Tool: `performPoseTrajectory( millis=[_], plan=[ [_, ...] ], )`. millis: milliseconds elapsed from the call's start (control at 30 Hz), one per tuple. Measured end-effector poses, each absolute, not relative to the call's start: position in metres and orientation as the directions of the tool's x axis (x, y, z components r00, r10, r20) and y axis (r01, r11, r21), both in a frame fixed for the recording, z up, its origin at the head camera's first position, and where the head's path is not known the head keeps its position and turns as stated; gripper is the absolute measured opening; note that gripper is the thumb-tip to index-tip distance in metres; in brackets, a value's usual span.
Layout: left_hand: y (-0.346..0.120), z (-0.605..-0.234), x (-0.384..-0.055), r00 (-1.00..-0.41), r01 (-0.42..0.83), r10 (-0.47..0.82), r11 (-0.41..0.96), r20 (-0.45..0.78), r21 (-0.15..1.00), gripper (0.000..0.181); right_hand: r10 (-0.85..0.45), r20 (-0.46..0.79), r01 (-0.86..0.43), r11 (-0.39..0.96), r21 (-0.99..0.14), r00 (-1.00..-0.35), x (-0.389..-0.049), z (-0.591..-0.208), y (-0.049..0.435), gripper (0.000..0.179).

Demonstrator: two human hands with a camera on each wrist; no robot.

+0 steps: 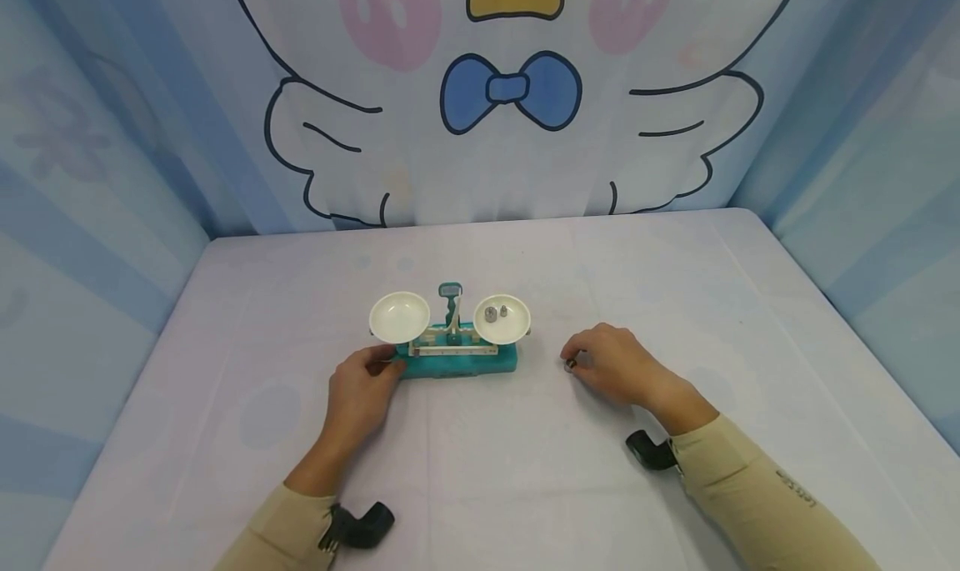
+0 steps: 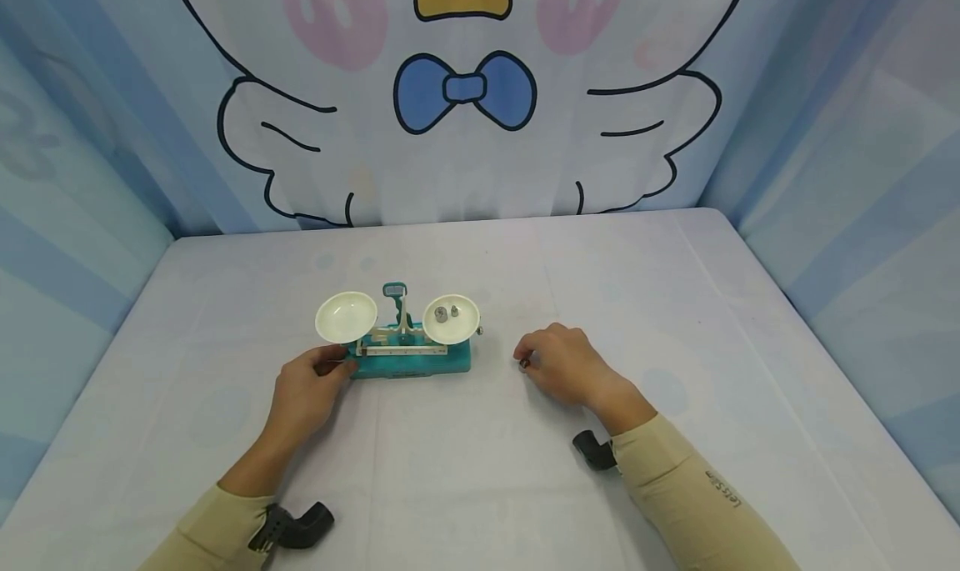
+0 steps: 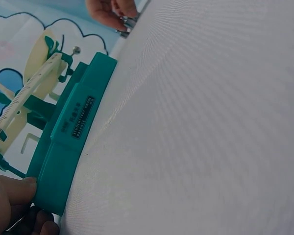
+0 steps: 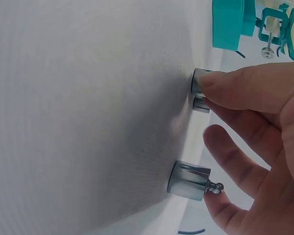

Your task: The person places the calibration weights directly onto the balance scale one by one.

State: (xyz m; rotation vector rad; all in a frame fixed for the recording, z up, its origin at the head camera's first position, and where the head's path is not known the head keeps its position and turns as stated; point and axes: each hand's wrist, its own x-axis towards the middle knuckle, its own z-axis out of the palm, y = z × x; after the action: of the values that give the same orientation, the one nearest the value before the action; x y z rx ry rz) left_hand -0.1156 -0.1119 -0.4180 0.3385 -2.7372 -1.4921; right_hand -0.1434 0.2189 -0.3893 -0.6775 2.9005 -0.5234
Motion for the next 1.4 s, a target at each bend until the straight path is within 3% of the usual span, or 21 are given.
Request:
performPoseTrajectory(
  millis=[733,1400],
  plan=[
    [-0.113,-0.419,-0.115,-0.983,-0.149,-0.173,0.528,-0.066,0.836,0.037,-0.406,-0.026,-0.364,0.844,-0.395,-0.914,-0.14,-0.385,0.222,0.016],
    [-0.112,-0.419,-0.115,-0.98,-0.167,-0.184,0.528,-0.079,0.833,0.036,-0.377,0.176,-0.415,0.794,-0.445,-0.909,-0.137,-0.355,0.213,0.014]
  ],
)
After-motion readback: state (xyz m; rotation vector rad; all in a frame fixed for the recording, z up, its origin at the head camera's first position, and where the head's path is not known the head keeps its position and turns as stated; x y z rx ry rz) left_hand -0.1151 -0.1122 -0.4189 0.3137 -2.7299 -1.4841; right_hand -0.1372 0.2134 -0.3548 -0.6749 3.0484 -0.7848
